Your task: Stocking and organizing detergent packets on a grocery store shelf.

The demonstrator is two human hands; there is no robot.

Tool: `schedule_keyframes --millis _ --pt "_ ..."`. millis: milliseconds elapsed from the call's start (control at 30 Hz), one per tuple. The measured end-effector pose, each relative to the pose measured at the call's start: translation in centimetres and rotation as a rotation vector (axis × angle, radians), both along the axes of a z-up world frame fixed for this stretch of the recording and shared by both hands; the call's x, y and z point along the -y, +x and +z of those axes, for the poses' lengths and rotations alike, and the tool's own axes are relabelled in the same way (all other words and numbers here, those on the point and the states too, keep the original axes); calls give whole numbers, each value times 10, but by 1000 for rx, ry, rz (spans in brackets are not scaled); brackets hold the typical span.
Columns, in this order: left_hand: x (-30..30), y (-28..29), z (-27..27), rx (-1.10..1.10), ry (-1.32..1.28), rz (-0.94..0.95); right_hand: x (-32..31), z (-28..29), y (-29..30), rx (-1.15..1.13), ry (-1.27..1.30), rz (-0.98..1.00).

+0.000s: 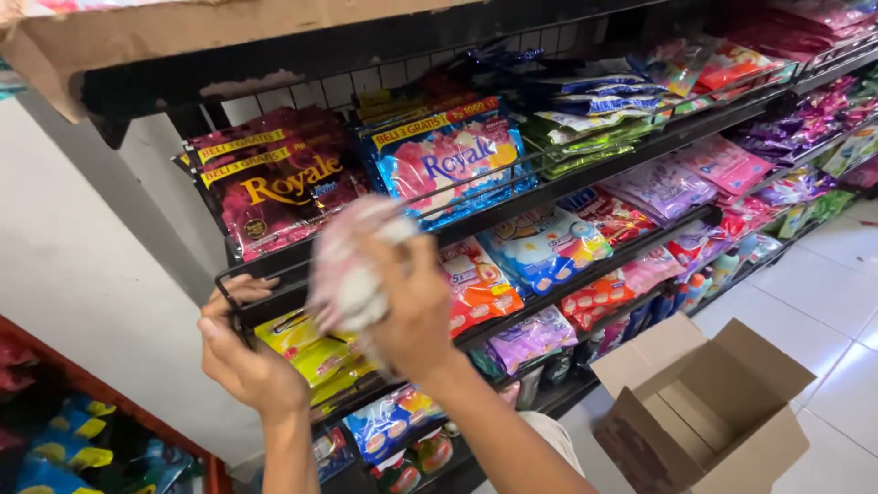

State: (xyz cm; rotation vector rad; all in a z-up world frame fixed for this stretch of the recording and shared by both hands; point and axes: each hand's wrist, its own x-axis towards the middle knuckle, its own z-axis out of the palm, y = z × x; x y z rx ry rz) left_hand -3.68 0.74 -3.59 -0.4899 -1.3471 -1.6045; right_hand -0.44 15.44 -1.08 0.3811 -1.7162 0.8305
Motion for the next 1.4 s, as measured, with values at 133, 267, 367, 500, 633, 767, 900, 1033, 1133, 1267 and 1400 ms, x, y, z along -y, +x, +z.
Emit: schedule_keyframes --millis 133,267,367,500,633,767,900,1033,1133,1267,1400 --pt "-8 1 7 9 -11 136 -11 9 11 27 142 -2" --pt "-7 -4 7 6 6 144 -25 19 12 33 87 -98" --pt "-9 -1 2 4 40 112 -8 16 15 69 21 -121" --pt "-9 -3 5 -43 70 83 5 18 15 92 -13 -85" --pt "-7 3 7 -14 52 122 -25 11 11 73 31 -52" --pt "-9 -2 9 -32 57 95 -61 2 -5 19 -117 -103" --pt "-10 -7 2 -67 131 17 -34 0 -10 -76 -235 -101" --pt "-2 -11 0 -94 144 -56 33 10 9 -37 -143 12" --pt "6 -10 -11 2 334 -321 59 8 14 30 106 195" --pt "13 -13 -13 72 324 -322 33 20 14 154 228 284" --pt "11 -7 -1 -11 117 -105 -16 21 11 12 145 79"
